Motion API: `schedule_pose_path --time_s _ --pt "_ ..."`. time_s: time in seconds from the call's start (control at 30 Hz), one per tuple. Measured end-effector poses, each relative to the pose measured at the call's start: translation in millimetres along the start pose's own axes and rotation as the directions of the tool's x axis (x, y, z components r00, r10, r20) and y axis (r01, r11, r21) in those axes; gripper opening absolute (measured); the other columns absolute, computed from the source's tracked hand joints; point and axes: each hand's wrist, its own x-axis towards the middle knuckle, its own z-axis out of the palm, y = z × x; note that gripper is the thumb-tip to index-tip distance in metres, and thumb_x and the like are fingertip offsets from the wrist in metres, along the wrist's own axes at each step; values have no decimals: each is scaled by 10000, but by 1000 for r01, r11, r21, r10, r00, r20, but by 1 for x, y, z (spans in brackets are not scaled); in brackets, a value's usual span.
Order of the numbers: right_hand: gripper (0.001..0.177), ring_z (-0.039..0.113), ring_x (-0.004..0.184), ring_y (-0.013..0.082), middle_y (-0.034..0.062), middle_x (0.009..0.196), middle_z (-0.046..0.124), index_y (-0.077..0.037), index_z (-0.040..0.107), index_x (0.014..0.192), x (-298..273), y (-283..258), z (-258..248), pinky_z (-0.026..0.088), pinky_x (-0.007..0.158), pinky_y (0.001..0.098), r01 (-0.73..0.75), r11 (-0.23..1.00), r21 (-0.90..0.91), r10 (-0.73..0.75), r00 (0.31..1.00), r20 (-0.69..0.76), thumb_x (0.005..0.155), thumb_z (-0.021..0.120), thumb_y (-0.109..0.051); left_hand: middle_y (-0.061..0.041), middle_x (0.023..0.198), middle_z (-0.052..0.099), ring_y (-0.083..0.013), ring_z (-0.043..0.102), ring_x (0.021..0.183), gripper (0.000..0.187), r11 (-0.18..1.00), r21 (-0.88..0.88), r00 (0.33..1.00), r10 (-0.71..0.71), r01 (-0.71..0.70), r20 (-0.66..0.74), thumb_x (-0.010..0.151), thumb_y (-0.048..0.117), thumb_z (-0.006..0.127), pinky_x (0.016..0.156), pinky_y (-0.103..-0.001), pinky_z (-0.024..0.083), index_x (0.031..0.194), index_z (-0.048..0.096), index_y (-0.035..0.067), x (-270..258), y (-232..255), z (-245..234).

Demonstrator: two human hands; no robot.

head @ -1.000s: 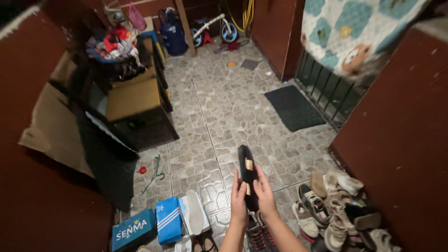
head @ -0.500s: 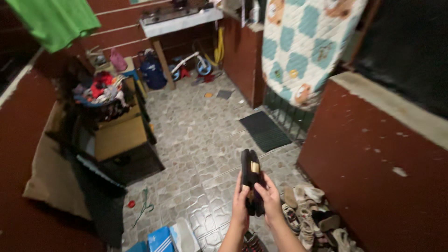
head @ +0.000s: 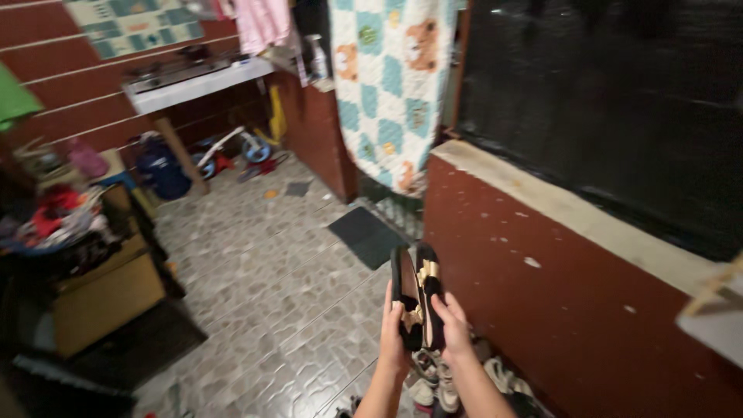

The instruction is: The person picks up various shoes from a cluttered floor and places them onto a multi-tiered shoe rack. They handle sneakers, sandals, and flats, arranging them on the shelves to tidy the entryway.

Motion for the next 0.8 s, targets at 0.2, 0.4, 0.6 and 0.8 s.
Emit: schedule_pose_path --time_s 0.2,0.4,0.6,0.8 --pt "547 529 1359 190 88 1529 544 -34 488 1507 9 -47 -54 418 1107 340 120 962 -245 -171 965 -199 998 574 -215 -88 1530 507 -232 518 1325 702 975 38 974 -220 218 55 963 223 576 1086 -352 416 1616 321 208 7 -54 66" --pt "535 507 1388 188 79 1548 527 -49 488 1504 -4 -97 -99 388 1130 333 194 893 -406 -324 903 -283 996 574 -191 -95 1525 508 -226 543 1313 685 958 -41 933 -267 284 241 987 222 595 1063 -358 451 1611 313 199 14 -113 112" --pt "569 500 1376 230 111 1544 516 -79 447 1535 -22 -145 -119 397 1116 344 316 814 -488 -461 862 -210 981 568 -116 -97 1498 510 -243 552 1308 738 941 -71 876 -277 330 394 922 195 655 1061 -389 472 1575 310 186 3 -132 164" --pt "686 370 1490 221 110 1663 338 -86 288 1602 -38 -191 -156 291 1170 329 412 741 -531 -562 813 -153 956 518 -67 -142 1242 630 -318 666 1056 794 810 -96 799 -540 579 267 757 47 585 877 -454 565 1496 381 255 3 -164 203"
